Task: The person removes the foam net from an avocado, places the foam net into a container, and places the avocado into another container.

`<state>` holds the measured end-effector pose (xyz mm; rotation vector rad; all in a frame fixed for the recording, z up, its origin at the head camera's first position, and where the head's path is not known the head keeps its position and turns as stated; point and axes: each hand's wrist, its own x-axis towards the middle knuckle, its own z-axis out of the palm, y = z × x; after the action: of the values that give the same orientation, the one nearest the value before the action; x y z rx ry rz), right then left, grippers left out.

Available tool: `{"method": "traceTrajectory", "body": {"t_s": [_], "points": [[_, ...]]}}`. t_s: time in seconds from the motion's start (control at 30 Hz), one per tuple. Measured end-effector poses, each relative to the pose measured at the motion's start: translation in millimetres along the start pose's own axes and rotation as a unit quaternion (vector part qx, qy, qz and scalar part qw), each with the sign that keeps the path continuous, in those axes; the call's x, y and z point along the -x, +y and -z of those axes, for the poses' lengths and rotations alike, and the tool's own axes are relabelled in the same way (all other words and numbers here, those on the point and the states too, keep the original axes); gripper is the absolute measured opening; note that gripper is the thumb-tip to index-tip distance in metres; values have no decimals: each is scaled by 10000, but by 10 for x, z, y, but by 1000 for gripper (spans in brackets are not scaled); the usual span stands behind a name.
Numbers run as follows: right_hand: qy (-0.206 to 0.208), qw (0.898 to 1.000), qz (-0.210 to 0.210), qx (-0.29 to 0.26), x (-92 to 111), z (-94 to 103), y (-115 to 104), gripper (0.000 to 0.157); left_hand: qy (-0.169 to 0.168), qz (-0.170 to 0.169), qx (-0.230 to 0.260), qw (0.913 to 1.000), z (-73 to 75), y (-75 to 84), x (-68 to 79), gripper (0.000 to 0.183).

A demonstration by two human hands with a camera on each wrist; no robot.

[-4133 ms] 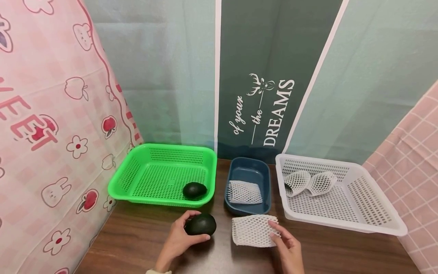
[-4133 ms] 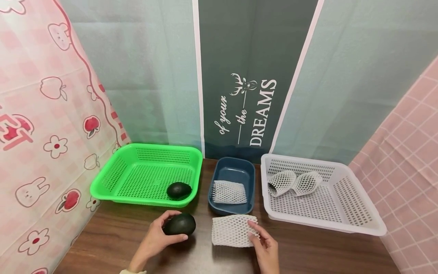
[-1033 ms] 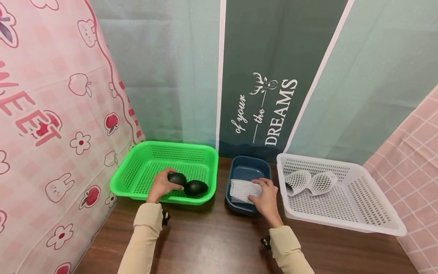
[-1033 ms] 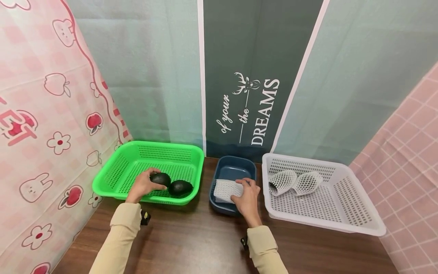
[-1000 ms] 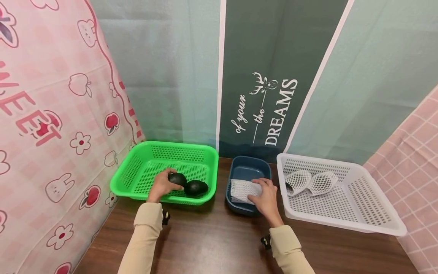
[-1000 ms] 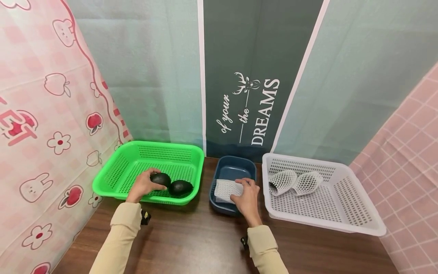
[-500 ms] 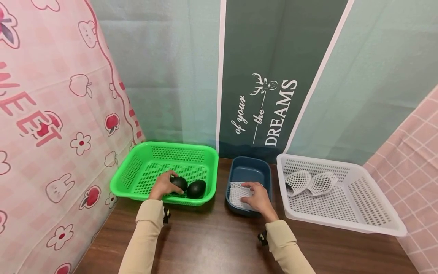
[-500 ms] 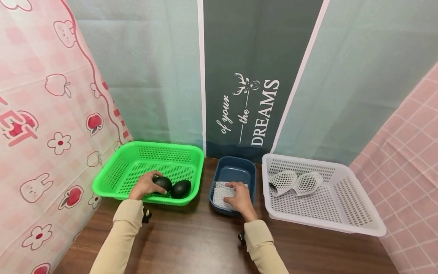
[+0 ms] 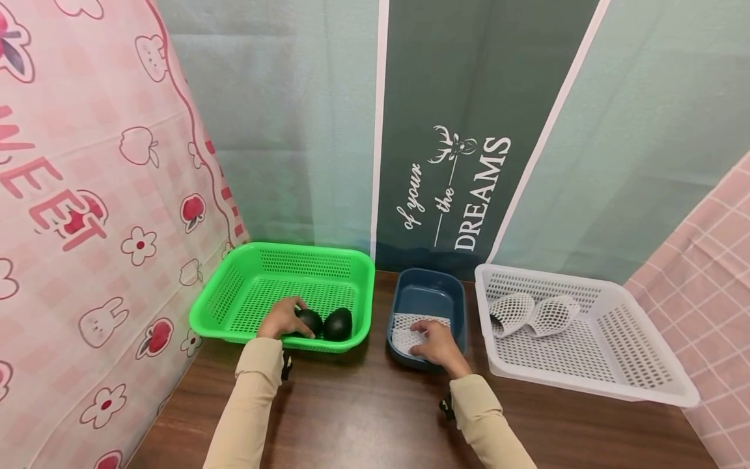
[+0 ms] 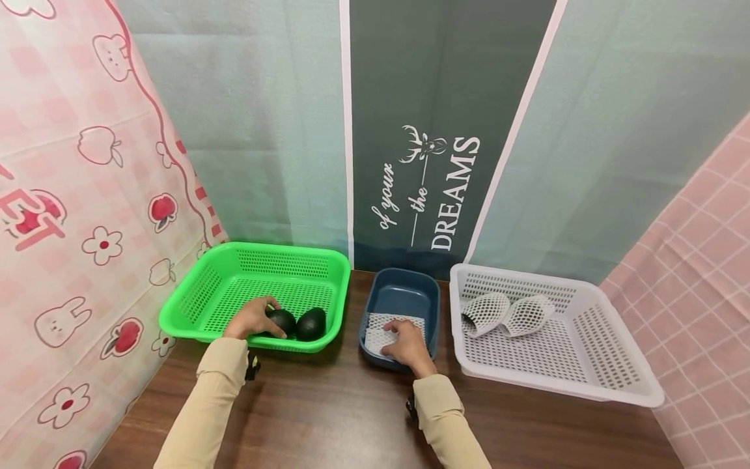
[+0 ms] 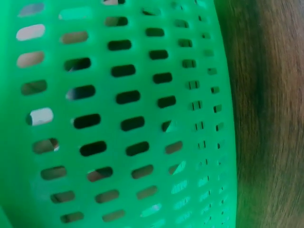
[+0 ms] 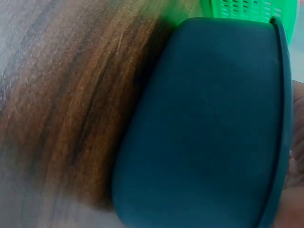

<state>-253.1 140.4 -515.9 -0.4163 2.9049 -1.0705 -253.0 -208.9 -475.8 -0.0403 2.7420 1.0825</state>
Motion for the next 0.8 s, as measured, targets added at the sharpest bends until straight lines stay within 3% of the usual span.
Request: {"method": "traceTrajectory", "body": {"t_s": [0.23,0.57,0.8], "points": [[-232,9990,-345,175,-24,-18,-36,40,-186,10,-220,9996,-7,-14,-22,64],[13,9984,-209,523,-46,-81,-5,41,-279,69,-191,9994,-6,-3,-36,63],[-47,9981,-362,495,-43,-72,-40,40,-248,185,-80,9995,-5,-2,1,64]]}}
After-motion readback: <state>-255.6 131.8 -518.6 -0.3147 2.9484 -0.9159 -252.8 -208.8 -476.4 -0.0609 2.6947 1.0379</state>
